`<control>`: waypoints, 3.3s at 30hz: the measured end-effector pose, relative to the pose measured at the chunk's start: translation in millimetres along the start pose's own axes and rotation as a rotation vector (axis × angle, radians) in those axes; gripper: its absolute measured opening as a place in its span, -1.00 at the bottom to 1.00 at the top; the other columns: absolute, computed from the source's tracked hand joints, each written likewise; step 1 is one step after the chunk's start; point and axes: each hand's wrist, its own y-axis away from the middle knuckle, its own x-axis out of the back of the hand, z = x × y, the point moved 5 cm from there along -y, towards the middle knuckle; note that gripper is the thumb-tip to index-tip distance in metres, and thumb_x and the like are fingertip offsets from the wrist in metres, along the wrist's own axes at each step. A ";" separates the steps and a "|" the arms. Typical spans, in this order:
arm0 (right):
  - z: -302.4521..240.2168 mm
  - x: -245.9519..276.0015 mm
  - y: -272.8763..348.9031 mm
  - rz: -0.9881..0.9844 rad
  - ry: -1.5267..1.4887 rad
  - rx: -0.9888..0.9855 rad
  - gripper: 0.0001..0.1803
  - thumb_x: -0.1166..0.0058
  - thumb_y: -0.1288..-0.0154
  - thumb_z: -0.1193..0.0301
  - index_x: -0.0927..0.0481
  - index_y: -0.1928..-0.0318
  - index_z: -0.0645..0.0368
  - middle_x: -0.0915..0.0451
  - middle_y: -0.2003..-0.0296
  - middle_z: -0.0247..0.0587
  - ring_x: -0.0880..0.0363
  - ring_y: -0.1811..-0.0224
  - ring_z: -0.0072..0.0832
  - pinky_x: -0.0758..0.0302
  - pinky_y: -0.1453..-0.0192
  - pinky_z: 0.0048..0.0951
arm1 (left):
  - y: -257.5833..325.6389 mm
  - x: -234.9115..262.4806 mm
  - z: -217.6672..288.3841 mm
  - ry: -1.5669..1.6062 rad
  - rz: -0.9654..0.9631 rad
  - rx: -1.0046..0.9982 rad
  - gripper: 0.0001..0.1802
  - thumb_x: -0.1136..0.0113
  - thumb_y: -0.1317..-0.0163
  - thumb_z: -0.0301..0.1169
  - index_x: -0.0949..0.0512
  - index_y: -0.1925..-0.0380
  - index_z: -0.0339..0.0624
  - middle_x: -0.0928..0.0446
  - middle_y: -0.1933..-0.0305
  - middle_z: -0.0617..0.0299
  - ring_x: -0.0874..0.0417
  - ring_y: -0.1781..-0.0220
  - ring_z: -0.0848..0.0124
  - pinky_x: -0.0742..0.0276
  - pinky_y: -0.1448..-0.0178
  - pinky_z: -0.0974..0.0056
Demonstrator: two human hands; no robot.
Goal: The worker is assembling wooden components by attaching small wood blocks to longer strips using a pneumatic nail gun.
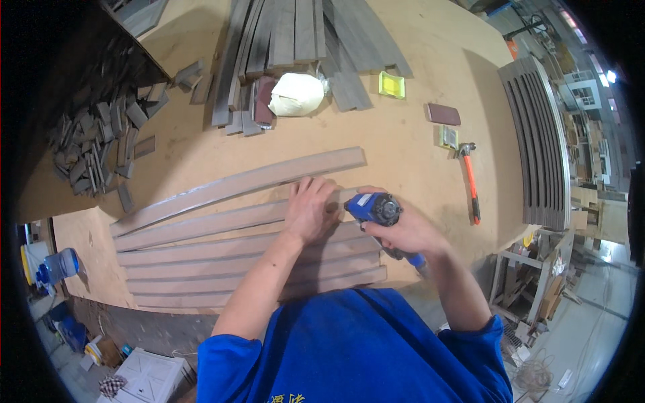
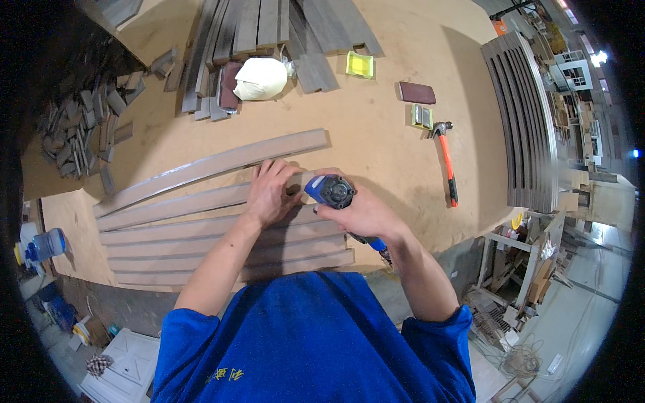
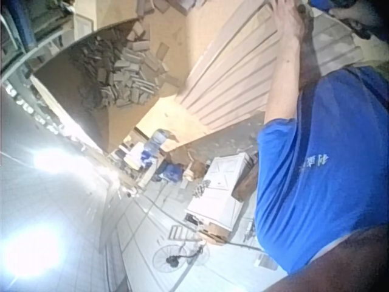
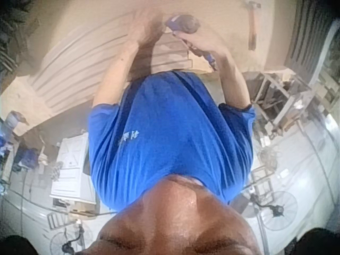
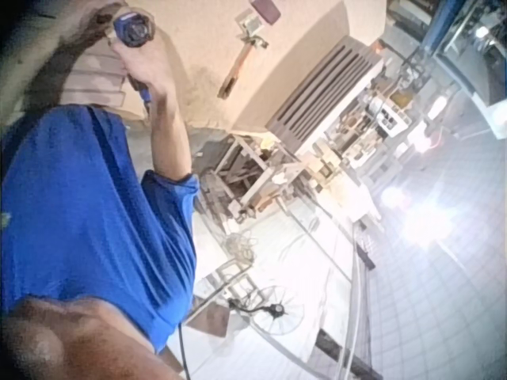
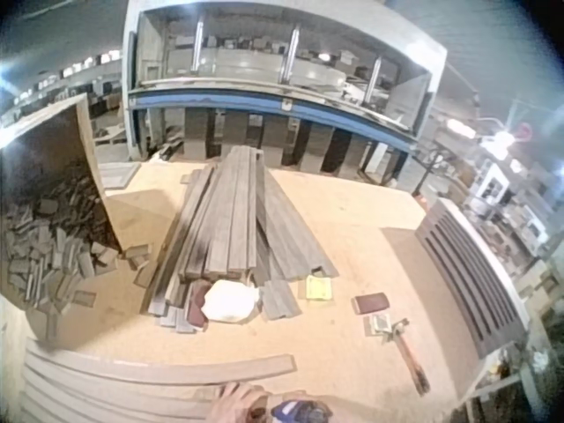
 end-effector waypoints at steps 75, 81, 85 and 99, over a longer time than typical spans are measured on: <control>3.8 -156.2 -113.2 0.665 0.806 0.653 -0.51 -0.41 -0.19 0.22 -0.65 -0.13 0.00 -0.57 -0.08 -0.15 -0.45 -0.31 -0.13 -0.12 -0.59 0.11 | 215.1 199.9 -202.4 -0.359 0.389 0.345 -0.27 -0.35 -0.28 0.04 -0.46 -0.39 0.00 -0.41 -0.41 0.12 -0.29 -0.56 0.02 -0.02 -0.65 -0.36; 4.7 -164.2 -72.2 0.692 0.801 0.610 -0.53 -0.39 -0.13 0.30 -0.65 -0.09 0.04 -0.57 -0.05 -0.10 -0.47 -0.16 -0.04 -0.23 -0.45 0.06 | 224.7 199.3 -184.6 -0.289 0.346 0.309 -0.30 -0.36 -0.28 0.03 -0.49 -0.37 0.05 -0.43 -0.38 0.11 -0.34 -0.51 0.05 -0.06 -0.60 -0.32; -4.1 -165.9 -78.1 0.691 0.805 0.593 -0.49 -0.39 -0.08 0.33 -0.65 -0.10 0.05 -0.58 -0.06 -0.10 -0.49 -0.18 -0.05 -0.28 -0.41 0.03 | 214.5 220.6 -226.8 -0.189 0.368 0.386 -0.31 -0.37 -0.30 -0.03 -0.49 -0.39 0.02 -0.39 -0.44 0.06 -0.34 -0.51 0.00 -0.15 -0.58 -0.25; -249.8 -297.7 -243.4 0.427 0.593 0.705 -0.19 -0.42 -0.20 0.14 -0.45 -0.45 -0.03 -0.37 -0.42 0.04 -0.26 -0.52 0.11 -0.27 -0.57 0.11 | 93.2 278.7 -374.5 -0.416 0.543 0.770 -0.21 -0.12 -0.46 0.13 -0.27 -0.61 0.15 -0.38 -0.50 -0.03 -0.32 -0.54 -0.14 -0.15 -0.57 -0.27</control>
